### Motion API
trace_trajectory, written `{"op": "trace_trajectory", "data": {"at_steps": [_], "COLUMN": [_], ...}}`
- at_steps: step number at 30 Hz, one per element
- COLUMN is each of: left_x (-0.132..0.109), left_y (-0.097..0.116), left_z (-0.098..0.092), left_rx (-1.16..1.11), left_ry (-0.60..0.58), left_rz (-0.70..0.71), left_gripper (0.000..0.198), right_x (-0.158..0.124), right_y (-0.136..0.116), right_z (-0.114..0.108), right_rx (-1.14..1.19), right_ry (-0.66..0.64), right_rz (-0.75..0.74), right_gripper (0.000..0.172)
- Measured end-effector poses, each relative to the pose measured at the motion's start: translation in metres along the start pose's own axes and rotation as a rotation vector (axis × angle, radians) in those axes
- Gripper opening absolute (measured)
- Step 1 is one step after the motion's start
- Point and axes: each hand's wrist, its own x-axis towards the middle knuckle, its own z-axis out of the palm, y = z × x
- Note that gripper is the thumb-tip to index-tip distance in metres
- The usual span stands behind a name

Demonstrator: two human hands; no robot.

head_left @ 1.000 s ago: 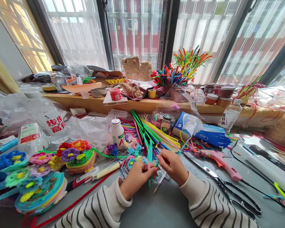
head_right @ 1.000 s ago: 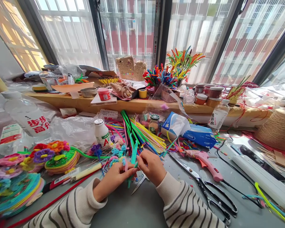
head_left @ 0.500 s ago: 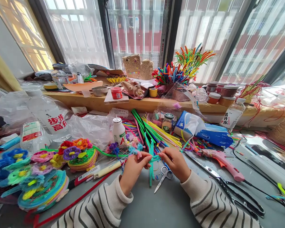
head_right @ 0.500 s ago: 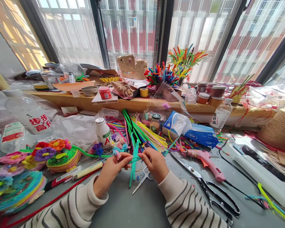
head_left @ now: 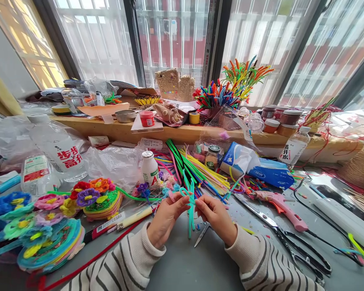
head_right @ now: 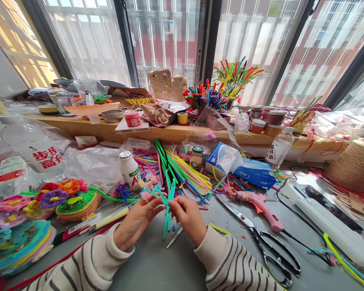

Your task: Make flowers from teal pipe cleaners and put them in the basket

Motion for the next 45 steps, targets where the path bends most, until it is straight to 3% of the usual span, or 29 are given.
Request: {"op": "trace_trajectory", "data": {"at_steps": [5, 11, 13, 16, 19, 22, 30, 34, 39, 41, 45], "left_x": [0.0, 0.003, 0.002, -0.001, -0.005, -0.005, -0.003, -0.003, 0.003, 0.004, 0.002], "left_y": [0.0, -0.003, -0.002, -0.001, 0.001, 0.001, -0.002, -0.001, -0.003, -0.003, -0.003], "left_z": [-0.001, -0.006, -0.006, -0.003, 0.001, 0.003, 0.001, 0.001, -0.001, -0.002, -0.003], "left_rx": [-0.045, 0.013, 0.084, 0.206, 0.267, 0.265, 0.342, 0.398, 0.363, 0.389, 0.468], "left_ry": [-0.088, -0.065, -0.058, -0.124, -0.219, -0.229, -0.256, -0.24, -0.013, 0.034, 0.02], "left_rz": [-0.007, -0.042, -0.045, -0.118, -0.219, -0.236, -0.223, -0.158, 0.025, 0.061, 0.13], "left_gripper": [0.007, 0.009, 0.011, 0.014, 0.017, 0.017, 0.018, 0.019, 0.019, 0.02, 0.02], "right_x": [-0.002, -0.003, 0.0, 0.004, 0.007, 0.007, 0.003, 0.007, 0.014, 0.014, 0.013], "right_y": [0.0, -0.004, -0.004, -0.003, -0.002, 0.0, -0.002, -0.001, 0.009, 0.013, 0.015], "right_z": [0.003, 0.003, -0.001, -0.009, -0.014, -0.014, -0.005, -0.008, -0.012, -0.008, 0.003], "right_rx": [0.056, 0.059, 0.037, 0.148, 0.341, 0.478, 0.57, 0.394, -0.383, -0.587, -0.73], "right_ry": [-0.085, -0.218, -0.166, -0.04, -0.118, -0.231, -0.188, -0.128, 0.147, 0.153, 0.137], "right_rz": [0.022, 0.054, 0.046, 0.059, 0.143, 0.23, 0.308, 0.266, -0.049, -0.125, -0.094], "right_gripper": [0.029, 0.032, 0.036, 0.027, 0.025, 0.023, 0.027, 0.029, 0.024, 0.021, 0.015]}}
